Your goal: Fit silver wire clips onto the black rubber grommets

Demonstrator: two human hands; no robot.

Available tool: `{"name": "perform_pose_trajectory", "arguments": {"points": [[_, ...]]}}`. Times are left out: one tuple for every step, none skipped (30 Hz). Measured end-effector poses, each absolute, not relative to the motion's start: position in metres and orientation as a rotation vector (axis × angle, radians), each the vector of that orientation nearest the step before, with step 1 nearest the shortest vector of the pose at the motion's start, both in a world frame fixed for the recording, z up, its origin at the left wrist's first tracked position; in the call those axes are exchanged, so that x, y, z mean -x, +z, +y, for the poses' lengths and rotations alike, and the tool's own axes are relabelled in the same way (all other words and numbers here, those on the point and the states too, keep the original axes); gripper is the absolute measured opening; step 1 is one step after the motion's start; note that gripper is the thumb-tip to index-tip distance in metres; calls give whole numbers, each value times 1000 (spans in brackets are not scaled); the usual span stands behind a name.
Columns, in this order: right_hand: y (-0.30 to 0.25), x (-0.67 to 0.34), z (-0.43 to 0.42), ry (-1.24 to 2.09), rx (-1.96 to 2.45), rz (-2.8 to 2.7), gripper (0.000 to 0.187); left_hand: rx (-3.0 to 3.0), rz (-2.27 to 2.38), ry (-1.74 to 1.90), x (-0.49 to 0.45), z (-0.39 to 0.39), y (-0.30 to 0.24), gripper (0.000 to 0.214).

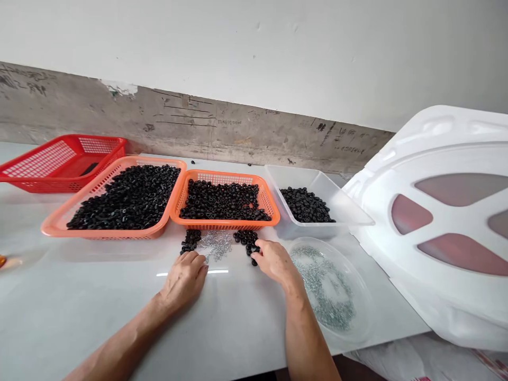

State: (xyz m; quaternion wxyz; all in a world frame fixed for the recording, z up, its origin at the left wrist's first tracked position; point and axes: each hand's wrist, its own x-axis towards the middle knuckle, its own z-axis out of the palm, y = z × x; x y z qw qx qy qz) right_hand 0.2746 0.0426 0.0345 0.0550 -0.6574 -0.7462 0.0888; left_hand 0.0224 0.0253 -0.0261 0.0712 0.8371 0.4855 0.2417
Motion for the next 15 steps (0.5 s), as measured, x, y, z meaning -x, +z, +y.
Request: {"name": "perform_pose_trajectory", "arguments": {"points": [[36, -276, 41, 275, 2021, -2267, 6, -2517, 1461, 713, -23, 24, -26, 15], [38, -276, 41, 271, 2048, -2263, 7, -2523, 1445, 691, -23, 24, -25, 18], [38, -277, 41, 269, 2076, -2262, 8, -2533, 1416, 666, -23, 23, -24, 20], [38, -277, 41, 271, 2101, -2268, 9, -2541, 1380, 643, -24, 23, -23, 21], [37, -276, 42, 275, 2117, -2283, 10, -2544, 1347, 630, -24, 23, -22, 21], [36, -275, 43, 272, 2126, -2301, 10, -2544, 1319, 629, -25, 23, -21, 20], [35, -274, 44, 263, 2129, -2321, 10, -2540, 1298, 641, -26, 23, -20, 19], [33, -273, 45, 252, 2130, -2338, 9, -2535, 1286, 665, -27, 24, -19, 18], [31, -271, 45, 240, 2126, -2353, 9, -2533, 1276, 689, -27, 24, -18, 18], [30, -270, 46, 229, 2123, -2364, 8, -2534, 1264, 712, -27, 24, -17, 18], [29, -268, 46, 223, 2118, -2373, 7, -2538, 1253, 731, -28, 25, -17, 19], [28, -267, 46, 215, 2110, -2378, 6, -2544, 1242, 745, -27, 25, -17, 19], [27, -266, 46, 203, 2099, -2379, 5, -2548, 1238, 758, -27, 24, -17, 20], [26, -265, 47, 189, 2085, -2376, 4, -2547, 1249, 770, -26, 24, -17, 20], [25, -264, 47, 174, 2067, -2365, 3, -2539, 1275, 783, -25, 23, -17, 21]]}}
